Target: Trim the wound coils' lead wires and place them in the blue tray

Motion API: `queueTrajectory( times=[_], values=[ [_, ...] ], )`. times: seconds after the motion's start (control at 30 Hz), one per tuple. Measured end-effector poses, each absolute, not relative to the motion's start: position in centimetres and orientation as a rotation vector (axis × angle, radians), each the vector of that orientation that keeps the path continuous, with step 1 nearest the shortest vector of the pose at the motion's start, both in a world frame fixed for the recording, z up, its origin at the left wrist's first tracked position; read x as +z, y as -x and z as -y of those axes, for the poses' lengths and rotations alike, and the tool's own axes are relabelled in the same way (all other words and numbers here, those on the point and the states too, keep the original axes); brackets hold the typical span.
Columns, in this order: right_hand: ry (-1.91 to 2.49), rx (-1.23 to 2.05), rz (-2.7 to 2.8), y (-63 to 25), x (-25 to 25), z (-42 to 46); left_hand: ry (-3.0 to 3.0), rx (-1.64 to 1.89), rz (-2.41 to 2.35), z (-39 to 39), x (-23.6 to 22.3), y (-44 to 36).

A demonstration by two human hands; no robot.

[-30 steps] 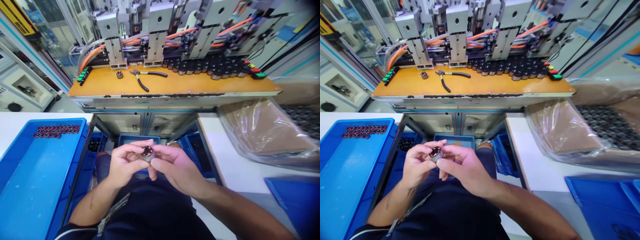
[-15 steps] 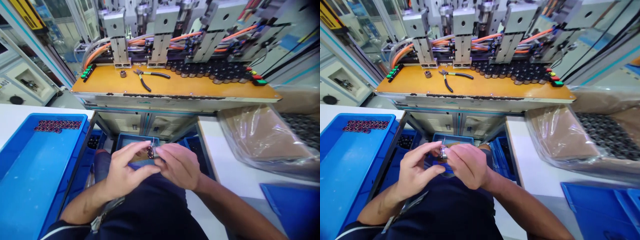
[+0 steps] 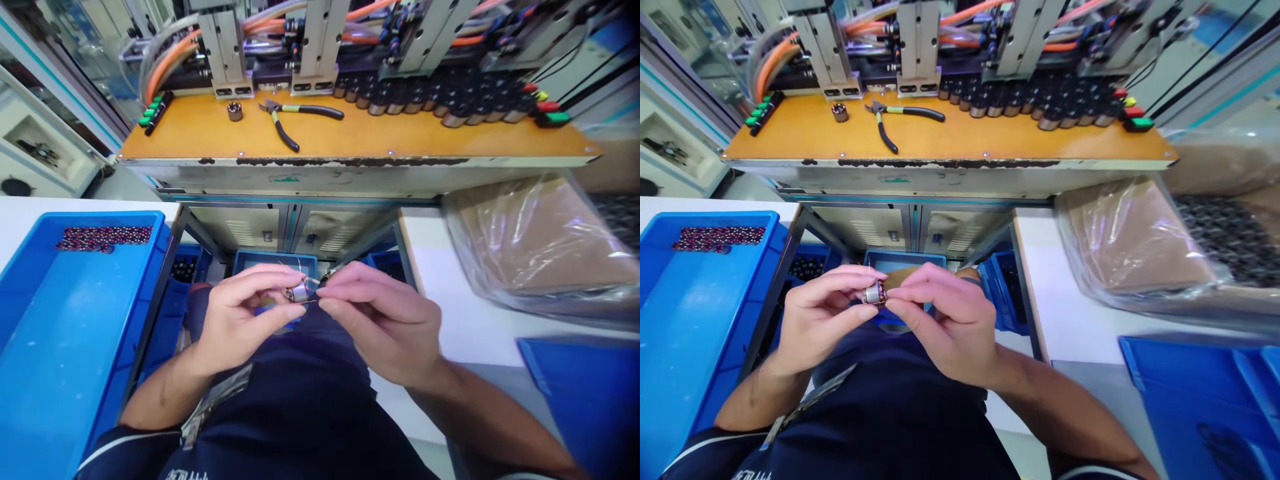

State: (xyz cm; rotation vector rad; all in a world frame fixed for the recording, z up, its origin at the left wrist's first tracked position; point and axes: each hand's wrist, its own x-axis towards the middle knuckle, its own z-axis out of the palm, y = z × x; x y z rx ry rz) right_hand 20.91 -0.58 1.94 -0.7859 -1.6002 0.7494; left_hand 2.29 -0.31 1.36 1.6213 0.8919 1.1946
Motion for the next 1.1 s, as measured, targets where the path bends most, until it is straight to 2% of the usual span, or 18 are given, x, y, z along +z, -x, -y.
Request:
queueTrajectory(
  times=[0.1,0.3,0.33,0.4,0.47,0.53,0.63,0.7,0.73,0.87,0.93,1.0,1.03,1.1],
  values=[
    [0.787,0.812,1.542,-20.7,1.5,0.4,-1.521,1.199,-0.855,0.2,1.3,-2.4],
    [1.065,0.942,1.421,-23.2,-0.2,-0.1,-1.769,1.315,-0.918,-0.4,1.4,-1.1],
    [1.119,0.874,1.475,-23.7,0.0,-0.3,-1.827,1.308,-0.944,-0.5,1.5,-0.8],
    [1.141,0.541,1.667,-24.4,1.0,-0.8,-1.944,1.263,-0.980,-0.5,1.9,-0.4],
    [0.951,0.089,1.951,-24.5,2.7,-1.3,-2.043,1.205,-0.978,-0.4,2.4,-0.3],
    [0.661,-0.231,2.197,-23.9,4.3,-1.9,-2.107,1.162,-0.943,-0.3,2.7,-0.4],
    [0.461,-0.400,2.413,-22.5,5.4,-2.8,-2.119,1.157,-0.916,0.0,2.9,-0.4],
    [0.530,-0.263,2.501,-21.7,5.4,-3.1,-2.084,1.179,-0.921,0.2,2.8,-0.1],
    [0.597,-0.086,2.535,-21.4,5.4,-3.1,-2.062,1.190,-0.924,0.2,2.7,0.2],
    [0.790,0.995,2.448,-20.5,6.1,-3.0,-2.001,1.231,-0.897,0.5,2.3,1.4],
    [0.755,1.384,2.399,-20.2,7.0,-3.8,-1.986,1.257,-0.883,0.6,2.1,2.0],
    [0.802,1.355,2.376,-20.0,7.8,-6.1,-1.964,1.298,-0.893,0.6,1.9,2.4],
    [0.886,1.156,2.349,-19.8,8.0,-7.8,-1.949,1.323,-0.907,0.6,1.7,2.6],
    [1.100,0.549,2.182,-19.3,8.2,-12.0,-1.916,1.367,-0.943,0.5,1.5,2.8]
  ],
)
